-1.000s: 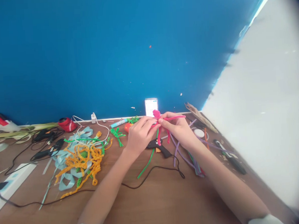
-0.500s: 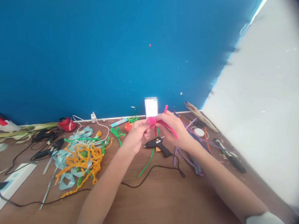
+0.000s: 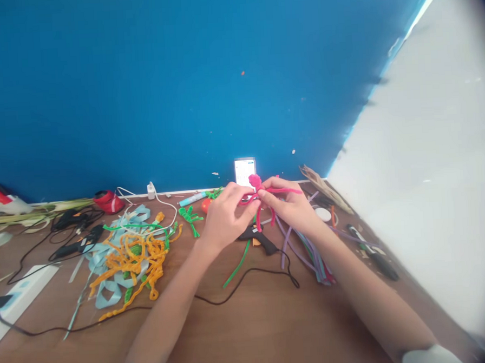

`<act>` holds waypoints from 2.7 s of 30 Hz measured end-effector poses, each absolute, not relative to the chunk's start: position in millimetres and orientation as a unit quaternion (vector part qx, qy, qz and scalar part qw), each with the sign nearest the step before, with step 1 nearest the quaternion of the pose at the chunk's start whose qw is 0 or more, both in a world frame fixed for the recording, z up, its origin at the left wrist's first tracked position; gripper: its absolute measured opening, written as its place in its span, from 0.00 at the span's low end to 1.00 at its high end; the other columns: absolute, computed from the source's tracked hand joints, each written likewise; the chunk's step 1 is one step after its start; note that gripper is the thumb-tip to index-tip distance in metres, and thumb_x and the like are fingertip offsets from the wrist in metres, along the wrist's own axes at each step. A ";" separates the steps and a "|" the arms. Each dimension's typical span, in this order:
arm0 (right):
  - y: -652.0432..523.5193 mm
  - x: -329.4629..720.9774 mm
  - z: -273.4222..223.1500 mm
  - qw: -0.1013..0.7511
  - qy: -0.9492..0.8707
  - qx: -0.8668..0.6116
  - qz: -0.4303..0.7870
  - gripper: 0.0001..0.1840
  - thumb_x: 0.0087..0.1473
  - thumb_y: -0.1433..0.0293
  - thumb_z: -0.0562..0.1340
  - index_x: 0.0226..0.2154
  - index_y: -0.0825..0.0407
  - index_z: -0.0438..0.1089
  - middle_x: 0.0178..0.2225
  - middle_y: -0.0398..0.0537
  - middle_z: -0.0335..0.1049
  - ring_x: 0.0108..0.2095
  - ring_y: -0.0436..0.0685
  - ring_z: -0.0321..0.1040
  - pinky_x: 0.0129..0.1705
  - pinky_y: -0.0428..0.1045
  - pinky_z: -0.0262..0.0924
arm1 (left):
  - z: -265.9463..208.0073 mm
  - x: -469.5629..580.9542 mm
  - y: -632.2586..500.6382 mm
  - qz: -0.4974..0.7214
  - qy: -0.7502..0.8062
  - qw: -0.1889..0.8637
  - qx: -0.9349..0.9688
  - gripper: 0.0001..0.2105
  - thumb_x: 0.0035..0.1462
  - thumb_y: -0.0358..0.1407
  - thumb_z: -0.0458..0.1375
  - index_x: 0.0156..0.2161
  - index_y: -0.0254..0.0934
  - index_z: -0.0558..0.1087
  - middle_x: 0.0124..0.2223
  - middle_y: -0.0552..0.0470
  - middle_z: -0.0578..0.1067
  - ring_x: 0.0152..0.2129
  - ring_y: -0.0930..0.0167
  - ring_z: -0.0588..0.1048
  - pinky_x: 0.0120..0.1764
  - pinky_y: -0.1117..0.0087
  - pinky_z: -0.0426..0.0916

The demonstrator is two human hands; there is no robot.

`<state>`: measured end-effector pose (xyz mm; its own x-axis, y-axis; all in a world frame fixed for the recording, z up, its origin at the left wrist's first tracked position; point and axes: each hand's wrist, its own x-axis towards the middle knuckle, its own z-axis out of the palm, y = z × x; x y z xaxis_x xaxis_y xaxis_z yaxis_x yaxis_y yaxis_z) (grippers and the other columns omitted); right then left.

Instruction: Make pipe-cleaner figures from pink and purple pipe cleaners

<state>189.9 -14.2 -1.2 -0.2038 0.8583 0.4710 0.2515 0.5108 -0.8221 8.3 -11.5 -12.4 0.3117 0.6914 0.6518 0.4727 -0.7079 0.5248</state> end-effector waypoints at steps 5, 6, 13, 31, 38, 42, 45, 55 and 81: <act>-17.7 188.0 -2.0 0.500 -0.683 -0.386 0.366 0.13 0.59 0.59 0.63 0.32 0.52 0.72 0.28 0.45 0.71 0.29 0.53 0.67 0.33 0.50 0.61 | -21.5 8.6 -8.0 0.453 0.348 -0.039 0.820 0.09 0.65 0.38 0.55 0.40 0.37 0.75 0.40 0.47 0.75 0.36 0.70 0.74 0.37 0.70 0.66; -18.4 187.9 -1.5 0.500 -0.686 -0.385 0.362 0.13 0.59 0.59 0.63 0.31 0.52 0.72 0.28 0.44 0.71 0.29 0.53 0.67 0.33 0.50 0.61 | -22.5 7.7 -6.7 0.447 0.344 -0.043 0.825 0.09 0.66 0.38 0.54 0.39 0.37 0.75 0.38 0.48 0.75 0.35 0.70 0.73 0.37 0.71 0.66; -21.0 183.7 0.4 0.506 -0.718 -0.381 0.288 0.12 0.61 0.60 0.61 0.33 0.51 0.73 0.28 0.45 0.72 0.31 0.54 0.67 0.34 0.50 0.60 | -19.0 10.5 -9.4 0.477 0.352 0.077 0.802 0.14 0.66 0.38 0.52 0.30 0.36 0.71 0.28 0.52 0.71 0.27 0.72 0.68 0.33 0.70 0.61; -19.1 186.2 -8.6 0.523 -0.763 -0.357 0.132 0.07 0.61 0.65 0.61 0.37 0.50 0.74 0.29 0.45 0.74 0.29 0.54 0.67 0.34 0.51 0.61 | -3.9 7.2 -13.2 0.475 0.346 0.488 0.646 0.11 0.62 0.43 0.58 0.35 0.36 0.72 0.28 0.54 0.72 0.23 0.76 0.69 0.26 0.74 0.64; -20.4 185.8 0.6 0.567 -0.642 -0.355 0.374 0.10 0.56 0.61 0.66 0.32 0.52 0.74 0.24 0.42 0.72 0.26 0.52 0.69 0.31 0.49 0.63 | -2.7 -1.5 -14.0 0.453 0.322 0.021 0.831 0.08 0.64 0.38 0.57 0.45 0.38 0.74 0.43 0.48 0.77 0.39 0.71 0.75 0.39 0.71 0.68; -21.7 184.6 2.5 0.552 -0.661 -0.361 0.358 0.10 0.55 0.62 0.67 0.30 0.52 0.75 0.24 0.43 0.73 0.26 0.52 0.68 0.30 0.48 0.62 | -9.1 -1.3 -9.9 0.422 0.330 -0.045 0.843 0.08 0.66 0.37 0.54 0.42 0.37 0.74 0.41 0.48 0.78 0.37 0.71 0.75 0.37 0.71 0.66; -22.3 183.5 1.4 0.546 -0.684 -0.358 0.324 0.10 0.56 0.62 0.66 0.31 0.52 0.75 0.27 0.44 0.75 0.29 0.52 0.69 0.32 0.48 0.63 | -11.1 3.1 -11.9 0.424 0.332 -0.013 0.843 0.10 0.67 0.36 0.52 0.37 0.36 0.74 0.36 0.49 0.76 0.32 0.72 0.73 0.34 0.71 0.63; -16.8 187.9 -11.5 0.538 -0.812 -0.223 0.033 0.08 0.60 0.74 0.62 0.41 0.50 0.75 0.33 0.47 0.76 0.33 0.54 0.68 0.37 0.51 0.61 | 2.0 18.9 -30.0 0.439 0.303 0.697 0.480 0.18 0.57 0.44 0.59 0.23 0.35 0.64 0.18 0.61 0.55 0.13 0.81 0.52 0.18 0.77 0.46; -19.4 182.5 -5.7 0.562 -0.726 -0.317 0.237 0.05 0.59 0.65 0.65 0.36 0.50 0.74 0.28 0.42 0.74 0.29 0.51 0.69 0.33 0.48 0.62 | -5.7 14.7 -28.7 0.503 0.418 0.172 0.737 0.15 0.65 0.39 0.53 0.28 0.36 0.70 0.23 0.55 0.68 0.22 0.75 0.66 0.28 0.72 0.58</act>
<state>182.5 -19.4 -5.7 -0.1665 0.7268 0.6664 0.1947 0.6868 -0.7003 14.7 -28.7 -5.7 0.1453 0.7887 0.5974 0.4430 -0.5918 0.6735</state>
